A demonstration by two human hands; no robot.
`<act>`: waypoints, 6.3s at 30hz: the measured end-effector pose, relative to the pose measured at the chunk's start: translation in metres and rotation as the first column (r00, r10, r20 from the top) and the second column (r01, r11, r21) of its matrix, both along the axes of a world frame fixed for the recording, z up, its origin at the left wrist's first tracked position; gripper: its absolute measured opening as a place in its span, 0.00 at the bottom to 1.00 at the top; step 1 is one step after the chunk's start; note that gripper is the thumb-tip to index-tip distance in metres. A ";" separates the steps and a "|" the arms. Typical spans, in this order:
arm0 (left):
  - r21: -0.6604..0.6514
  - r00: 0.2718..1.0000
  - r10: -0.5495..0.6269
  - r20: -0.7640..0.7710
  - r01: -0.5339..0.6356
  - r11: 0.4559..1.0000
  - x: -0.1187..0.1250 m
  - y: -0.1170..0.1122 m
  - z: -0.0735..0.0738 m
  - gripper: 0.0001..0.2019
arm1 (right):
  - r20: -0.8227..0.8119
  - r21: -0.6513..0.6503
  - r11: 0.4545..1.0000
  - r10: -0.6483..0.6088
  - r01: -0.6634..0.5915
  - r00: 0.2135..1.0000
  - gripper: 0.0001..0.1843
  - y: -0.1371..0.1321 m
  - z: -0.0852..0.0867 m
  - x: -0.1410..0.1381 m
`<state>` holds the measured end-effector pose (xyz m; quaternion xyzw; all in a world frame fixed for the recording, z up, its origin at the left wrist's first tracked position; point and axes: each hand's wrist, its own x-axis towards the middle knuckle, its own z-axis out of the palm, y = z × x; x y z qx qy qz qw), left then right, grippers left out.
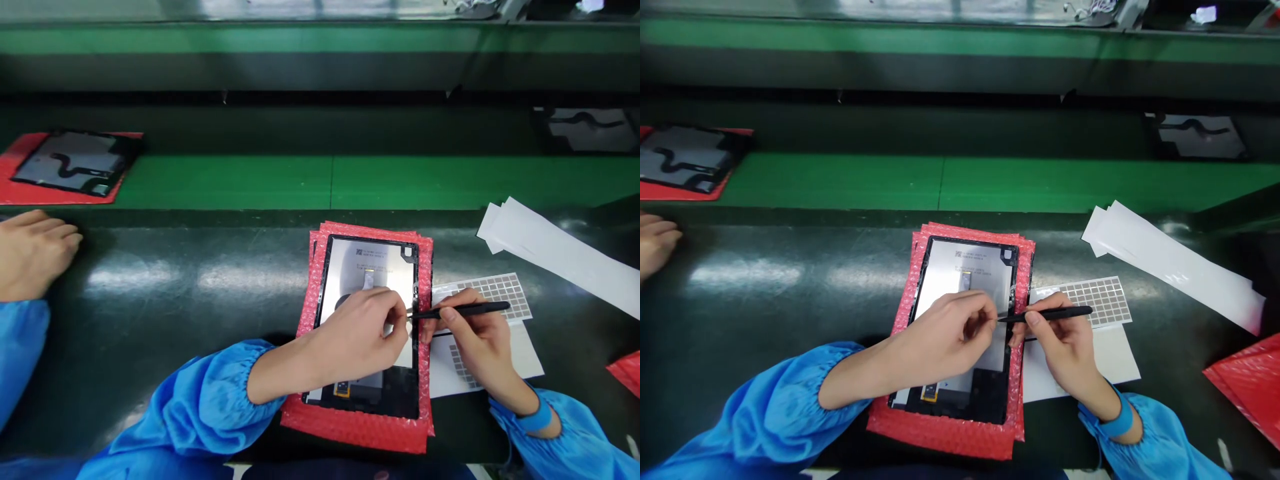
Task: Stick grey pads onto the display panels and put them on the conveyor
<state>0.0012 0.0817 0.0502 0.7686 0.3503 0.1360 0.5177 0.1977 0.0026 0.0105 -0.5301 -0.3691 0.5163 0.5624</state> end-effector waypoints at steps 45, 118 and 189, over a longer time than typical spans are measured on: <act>0.723 0.917 -0.054 -0.396 0.347 0.597 -0.005 -0.036 -0.021 0.22 | -0.019 -0.209 0.945 -0.260 0.250 0.966 0.17 -0.001 -0.005 -0.005; 0.710 0.925 -0.017 -0.380 0.303 0.636 0.002 -0.033 -0.020 0.24 | 0.299 -0.097 0.995 0.062 -0.034 0.952 0.10 -0.031 0.010 0.074; 0.310 0.928 0.301 0.218 -0.358 0.881 -0.099 -0.006 -0.061 0.26 | 0.282 -0.193 0.976 0.157 -0.104 0.946 0.19 0.051 0.017 -0.092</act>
